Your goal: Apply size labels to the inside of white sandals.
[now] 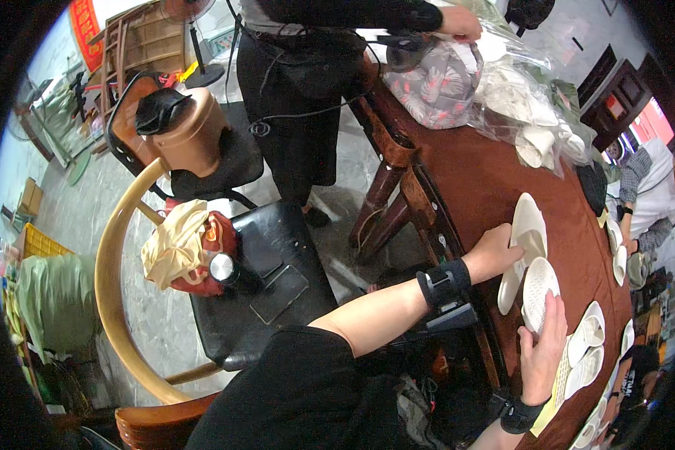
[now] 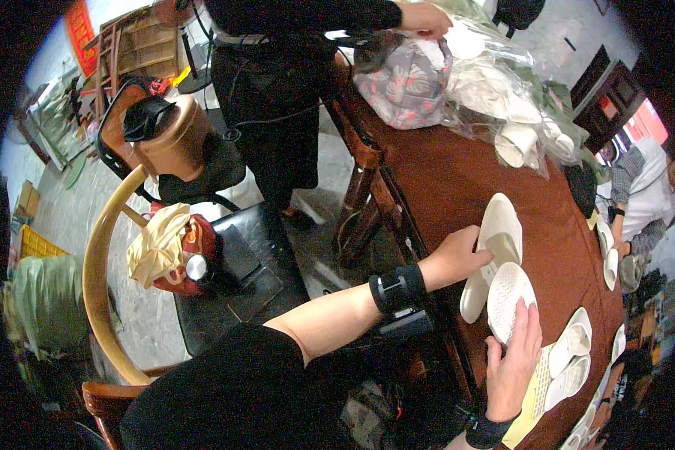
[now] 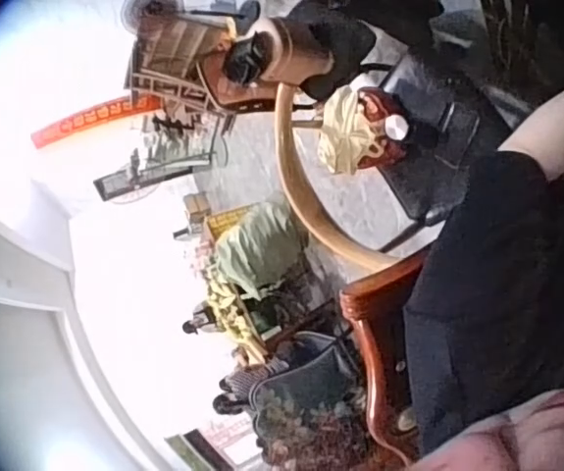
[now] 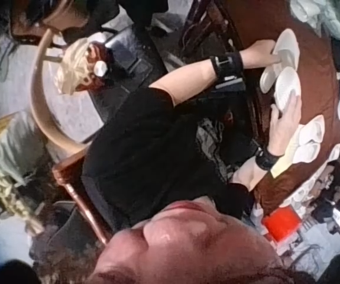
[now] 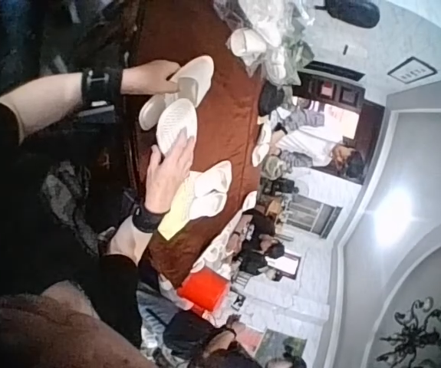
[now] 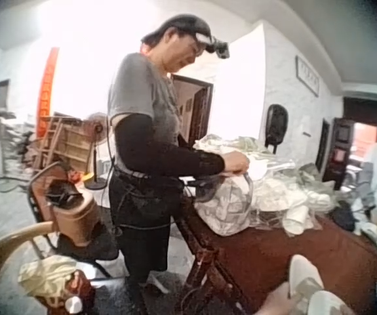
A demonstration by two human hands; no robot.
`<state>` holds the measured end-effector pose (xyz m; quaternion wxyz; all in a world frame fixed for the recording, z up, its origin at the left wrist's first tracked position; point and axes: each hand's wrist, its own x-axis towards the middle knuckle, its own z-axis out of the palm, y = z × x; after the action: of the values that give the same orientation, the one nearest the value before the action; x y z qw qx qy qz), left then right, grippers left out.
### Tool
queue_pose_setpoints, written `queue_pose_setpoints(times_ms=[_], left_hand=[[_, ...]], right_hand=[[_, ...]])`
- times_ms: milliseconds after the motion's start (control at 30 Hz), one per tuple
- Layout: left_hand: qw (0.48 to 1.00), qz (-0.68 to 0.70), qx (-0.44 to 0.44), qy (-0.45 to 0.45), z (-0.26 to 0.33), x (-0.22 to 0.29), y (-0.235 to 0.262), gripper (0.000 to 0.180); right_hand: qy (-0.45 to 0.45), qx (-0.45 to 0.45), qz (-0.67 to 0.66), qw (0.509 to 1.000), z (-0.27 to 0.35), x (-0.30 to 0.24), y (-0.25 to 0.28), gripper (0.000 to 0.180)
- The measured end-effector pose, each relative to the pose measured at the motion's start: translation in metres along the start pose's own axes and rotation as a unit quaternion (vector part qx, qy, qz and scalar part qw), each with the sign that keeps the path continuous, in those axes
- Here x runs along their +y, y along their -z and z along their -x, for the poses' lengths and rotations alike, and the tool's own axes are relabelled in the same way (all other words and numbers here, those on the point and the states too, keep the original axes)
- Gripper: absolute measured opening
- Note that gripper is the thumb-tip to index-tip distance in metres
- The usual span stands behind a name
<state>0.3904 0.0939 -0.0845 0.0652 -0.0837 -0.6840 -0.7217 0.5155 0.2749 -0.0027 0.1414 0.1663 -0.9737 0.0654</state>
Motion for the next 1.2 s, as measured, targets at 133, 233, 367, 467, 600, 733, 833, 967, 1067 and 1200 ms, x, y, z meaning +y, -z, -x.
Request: queue_pose_setpoints(times_ms=[133,233,367,467,600,733,833,967,1067,1200], left_hand=[[1.000,-0.006,0.011,-0.016,-0.004,-0.011,-0.005,0.042],[1.000,-0.012,0.012,-0.006,-0.001,-0.011,-0.003,0.042],[1.000,-0.021,0.005,-0.004,-0.003,-0.008,0.001,0.043],[0.999,-0.029,0.002,-0.027,-0.007,-0.008,-0.003,0.042],[0.995,0.061,-0.055,-0.050,-0.004,-0.018,0.012,0.028],[0.989,0.133,-0.043,0.055,0.004,0.007,0.018,0.033],[0.986,0.146,-0.052,0.057,0.008,0.015,0.021,0.034],[0.969,0.224,-0.077,0.075,0.018,0.032,0.016,0.034],[0.966,0.232,-0.076,0.082,0.028,0.049,0.011,0.033],[0.977,0.178,-0.101,0.061,0.028,0.051,0.000,0.038]], right_hand=[[0.008,0.006,0.025,1.000,-0.002,0.002,-0.004,0.082],[0.013,0.030,0.018,0.999,-0.004,0.008,-0.011,0.079],[0.013,0.040,0.000,0.999,-0.007,0.019,-0.016,0.076],[-0.008,0.071,0.013,0.997,-0.009,0.022,-0.011,0.071],[0.042,0.175,-0.027,0.983,-0.019,0.009,-0.001,0.065],[0.012,0.200,-0.127,0.971,-0.024,-0.005,0.029,0.063],[-0.029,0.206,-0.241,0.948,-0.014,-0.002,0.052,0.064],[-0.044,0.219,-0.402,0.888,-0.002,0.023,0.065,0.064],[-0.055,0.181,-0.553,0.811,-0.002,0.044,0.076,0.062],[-0.040,0.178,-0.621,0.762,-0.029,0.066,0.054,0.063]])
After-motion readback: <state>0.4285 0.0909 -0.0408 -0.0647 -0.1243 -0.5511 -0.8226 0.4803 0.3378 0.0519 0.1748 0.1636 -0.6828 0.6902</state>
